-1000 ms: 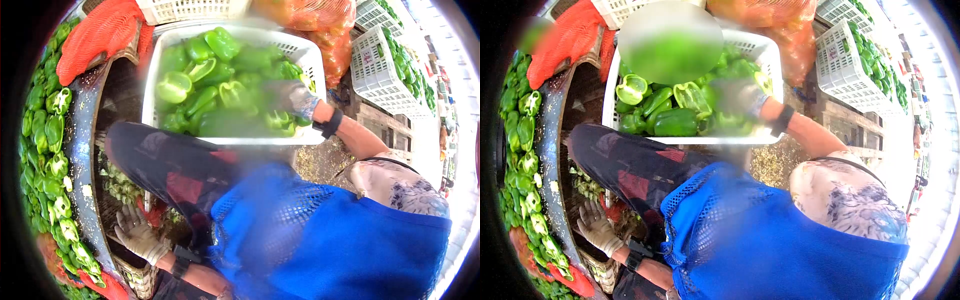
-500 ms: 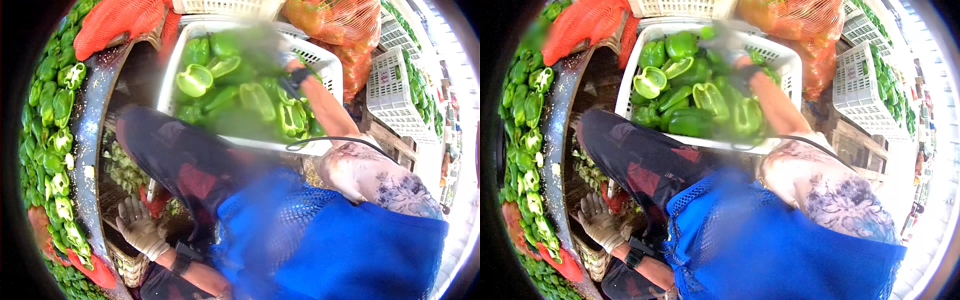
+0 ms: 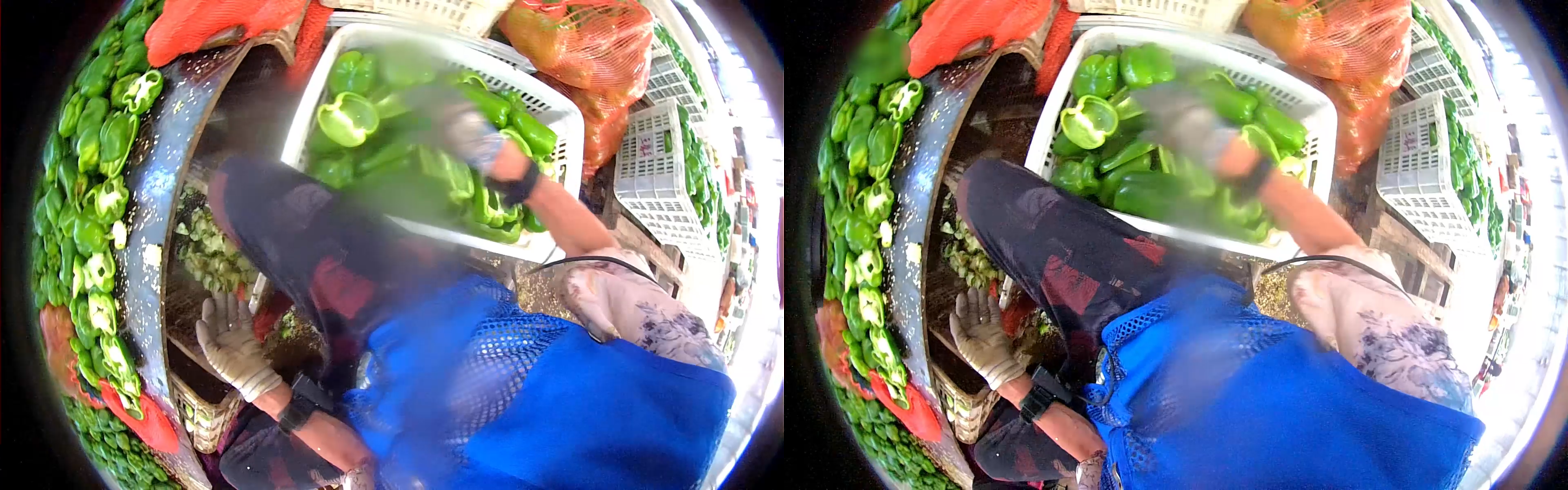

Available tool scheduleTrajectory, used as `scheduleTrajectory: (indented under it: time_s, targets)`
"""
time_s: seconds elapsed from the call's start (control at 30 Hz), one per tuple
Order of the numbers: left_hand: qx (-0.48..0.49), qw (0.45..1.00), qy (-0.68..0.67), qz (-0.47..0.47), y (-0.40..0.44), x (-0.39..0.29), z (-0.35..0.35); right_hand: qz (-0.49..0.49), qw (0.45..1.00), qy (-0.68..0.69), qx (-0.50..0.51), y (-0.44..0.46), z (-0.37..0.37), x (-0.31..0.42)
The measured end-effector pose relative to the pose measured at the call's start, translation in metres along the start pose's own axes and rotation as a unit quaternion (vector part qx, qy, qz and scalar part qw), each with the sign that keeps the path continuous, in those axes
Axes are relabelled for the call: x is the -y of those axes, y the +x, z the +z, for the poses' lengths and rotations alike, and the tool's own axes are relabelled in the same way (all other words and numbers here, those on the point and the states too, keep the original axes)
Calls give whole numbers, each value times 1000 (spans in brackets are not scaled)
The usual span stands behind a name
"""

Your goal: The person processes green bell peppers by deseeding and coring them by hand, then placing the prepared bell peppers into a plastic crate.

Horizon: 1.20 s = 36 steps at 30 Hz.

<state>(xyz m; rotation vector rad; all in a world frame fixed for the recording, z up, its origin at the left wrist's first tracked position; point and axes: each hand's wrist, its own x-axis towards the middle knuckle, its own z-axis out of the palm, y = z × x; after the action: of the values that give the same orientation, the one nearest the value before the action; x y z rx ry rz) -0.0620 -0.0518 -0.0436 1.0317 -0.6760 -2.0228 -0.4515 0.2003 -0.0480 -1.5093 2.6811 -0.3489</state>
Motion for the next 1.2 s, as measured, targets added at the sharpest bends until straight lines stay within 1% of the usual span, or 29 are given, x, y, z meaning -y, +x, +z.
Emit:
scheduleTrajectory:
  time_s: [0.03, 0.07, 0.1, 0.17, 0.23, 0.3, 0.4, 0.43, 0.47, 0.53, 0.57, 0.6, 0.67, 0.77, 0.8, 0.83, 0.87, 0.9, 0.93, 1.0, 1.03, 1.07, 1.1, 1.13, 1.17, 1.2]
  targets:
    - [37, 999, 1, 3, -1, 3, -6, -39, 998, -41, 6, 26, 19, 24]
    - [51, 999, 4, -2, -2, 2, -11, -77, 994, -82, 11, 48, 29, 51]
    - [65, 998, 7, -9, -3, 2, -17, -86, 990, -100, 49, 64, 45, 63]
    - [83, 996, 7, -12, -7, 0, -19, -100, 977, -140, 124, 92, 76, 61]
    - [38, 999, -11, -4, -12, -1, -13, -85, 995, -21, 39, 89, 70, 32]
    - [15, 1000, -7, 12, -7, 2, -24, -52, 994, 92, 10, 70, 62, 14]
    - [14, 999, -30, -17, -6, 0, -22, 20, 969, 242, 39, 35, 49, 6]
    - [83, 996, -22, -12, -2, -1, -29, 39, 988, 144, 41, 45, 54, -3]
    - [65, 998, -17, -6, 0, 1, -37, 64, 993, 94, 15, 44, 54, -17]
    - [27, 1000, -5, 4, -4, 0, -34, 114, 993, -2, -38, 44, -10, -11]
    - [32, 999, -12, 1, -4, 1, -35, 237, 970, -20, 53, 61, -40, 9]
    - [32, 999, -9, 3, -3, 5, -35, 229, 972, -30, 41, 71, -29, 3]
    - [32, 999, 2, 14, -1, 7, -36, 213, 976, -44, 15, 95, 21, -27]
    - [24, 1000, 5, 0, -2, 4, -35, 130, 987, -74, -56, 103, 59, -49]
    - [12, 1000, -5, -7, -3, 3, -35, 185, 979, 10, -81, 96, 44, -43]
    - [0, 1000, -17, -12, -3, 3, -35, 236, 960, 94, -116, 88, 26, -35]
    - [-13, 999, -33, -13, -3, 4, -33, 138, 945, 94, -281, 76, 24, -37]
    - [-33, 999, -4, 2, -7, 6, -26, 179, 954, 120, -207, 69, -15, -10]
    - [-25, 996, 73, 47, -18, 7, -4, 164, 956, 56, -236, 63, -11, -9]
    - [-54, 995, 75, 33, -16, 7, 2, 86, 986, 4, -142, 59, -16, 26]
    - [-45, 995, 83, 34, -16, 7, 11, -4, 990, -43, -131, 61, 4, 38]
    - [-36, 995, 93, 29, -16, 6, 18, -42, 996, -75, 13, 69, 31, 47]
    - [-27, 998, 58, 18, -12, 6, 19, -58, 990, -109, 64, 74, 61, 48]
    - [-16, 996, 80, 24, -12, 2, 30, -77, 980, -140, 115, 83, 55, 75]
    - [-14, 995, 87, 39, -9, -1, 38, -96, 981, -87, 145, 85, 31, 79]
    - [-21, 994, 101, 44, -11, -5, 39, -114, 975, -30, 187, 86, -8, 104]
